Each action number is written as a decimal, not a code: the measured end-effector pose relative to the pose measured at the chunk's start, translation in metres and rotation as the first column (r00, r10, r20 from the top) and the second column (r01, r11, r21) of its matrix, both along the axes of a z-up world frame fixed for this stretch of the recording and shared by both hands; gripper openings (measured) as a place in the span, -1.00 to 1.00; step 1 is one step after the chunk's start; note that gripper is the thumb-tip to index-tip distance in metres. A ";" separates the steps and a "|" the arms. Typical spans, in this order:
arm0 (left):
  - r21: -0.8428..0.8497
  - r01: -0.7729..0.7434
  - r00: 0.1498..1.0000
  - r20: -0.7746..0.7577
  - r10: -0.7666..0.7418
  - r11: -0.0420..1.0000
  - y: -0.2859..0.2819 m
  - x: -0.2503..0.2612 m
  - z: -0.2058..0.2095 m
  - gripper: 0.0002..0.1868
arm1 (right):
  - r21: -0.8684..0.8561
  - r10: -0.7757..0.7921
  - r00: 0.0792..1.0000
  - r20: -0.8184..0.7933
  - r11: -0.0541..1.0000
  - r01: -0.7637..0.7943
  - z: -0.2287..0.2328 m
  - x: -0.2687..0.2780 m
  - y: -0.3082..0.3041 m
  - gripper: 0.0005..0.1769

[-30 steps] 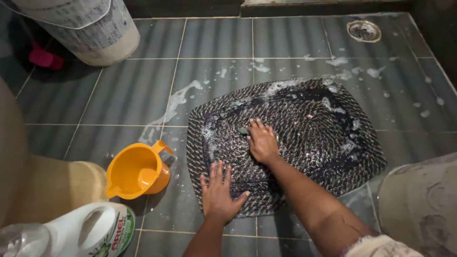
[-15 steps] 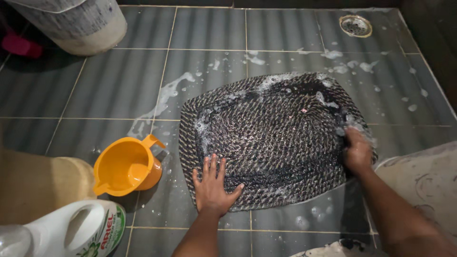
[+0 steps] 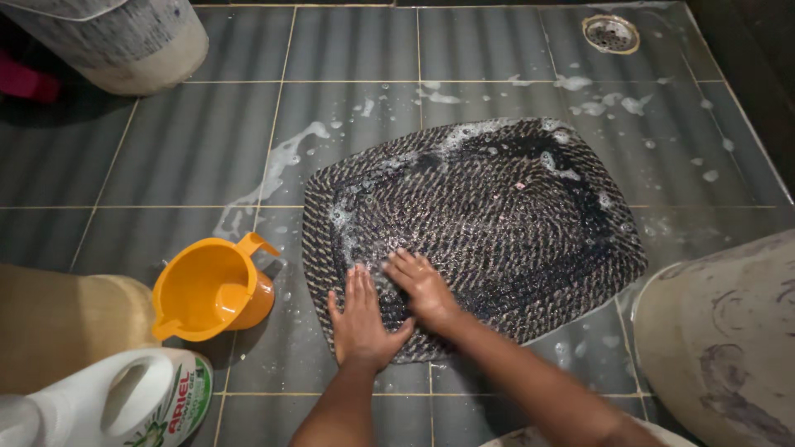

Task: The person scrubs a rug with a brush after applying soapy water from a pitcher and a bucket.

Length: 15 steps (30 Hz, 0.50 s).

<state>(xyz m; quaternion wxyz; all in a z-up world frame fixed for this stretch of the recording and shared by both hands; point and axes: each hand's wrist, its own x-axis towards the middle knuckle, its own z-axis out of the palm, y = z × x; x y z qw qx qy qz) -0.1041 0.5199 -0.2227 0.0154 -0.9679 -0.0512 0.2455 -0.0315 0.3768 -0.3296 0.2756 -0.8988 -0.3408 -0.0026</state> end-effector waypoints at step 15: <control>-0.113 -0.024 0.995 0.089 0.034 0.993 0.006 -0.002 -0.007 0.28 | 0.094 -0.877 0.433 0.209 0.459 0.883 -0.065 0.082 -0.202 -0.60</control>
